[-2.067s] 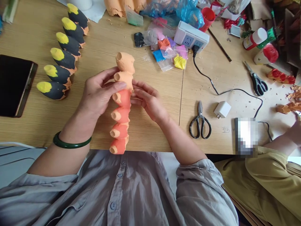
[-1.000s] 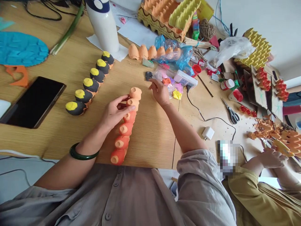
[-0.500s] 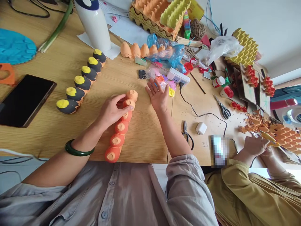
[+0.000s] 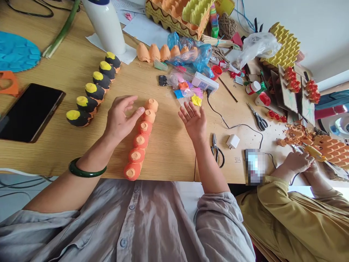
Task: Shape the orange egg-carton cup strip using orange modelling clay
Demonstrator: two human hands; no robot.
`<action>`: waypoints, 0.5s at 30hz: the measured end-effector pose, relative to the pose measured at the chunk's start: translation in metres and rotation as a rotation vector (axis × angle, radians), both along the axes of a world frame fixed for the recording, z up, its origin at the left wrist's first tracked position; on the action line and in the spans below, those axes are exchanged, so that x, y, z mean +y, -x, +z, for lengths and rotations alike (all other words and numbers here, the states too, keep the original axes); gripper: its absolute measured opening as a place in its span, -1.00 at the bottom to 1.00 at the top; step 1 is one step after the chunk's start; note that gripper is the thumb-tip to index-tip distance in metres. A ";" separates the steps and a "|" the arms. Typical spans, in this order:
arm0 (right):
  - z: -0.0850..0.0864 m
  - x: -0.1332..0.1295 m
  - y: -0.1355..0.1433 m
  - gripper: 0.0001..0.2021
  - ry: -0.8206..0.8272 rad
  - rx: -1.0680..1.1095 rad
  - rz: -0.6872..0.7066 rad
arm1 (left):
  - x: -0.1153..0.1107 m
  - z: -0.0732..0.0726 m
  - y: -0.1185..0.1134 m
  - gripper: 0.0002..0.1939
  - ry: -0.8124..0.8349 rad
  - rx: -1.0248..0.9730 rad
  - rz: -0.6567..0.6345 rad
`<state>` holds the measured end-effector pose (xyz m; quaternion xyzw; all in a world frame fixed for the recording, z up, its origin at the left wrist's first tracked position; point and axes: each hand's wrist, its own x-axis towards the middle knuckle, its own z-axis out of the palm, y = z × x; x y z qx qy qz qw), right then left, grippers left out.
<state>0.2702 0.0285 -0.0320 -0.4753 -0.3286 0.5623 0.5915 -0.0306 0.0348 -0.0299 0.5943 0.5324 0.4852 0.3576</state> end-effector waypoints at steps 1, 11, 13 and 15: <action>0.005 -0.016 -0.005 -0.41 0.028 -0.002 -0.015 | -0.001 0.006 0.002 -0.42 0.004 0.010 -0.021; 0.029 -0.244 -0.075 -0.36 0.227 -0.069 0.115 | -0.034 0.062 -0.033 -0.34 -0.128 -0.043 -0.289; 0.016 -0.290 -0.084 -0.36 0.346 -0.026 0.158 | -0.049 0.074 -0.055 -0.54 -0.111 -0.073 -0.379; -0.001 -0.324 -0.081 -0.34 0.470 -0.030 0.128 | -0.063 0.084 -0.076 -0.70 -0.082 -0.098 -0.429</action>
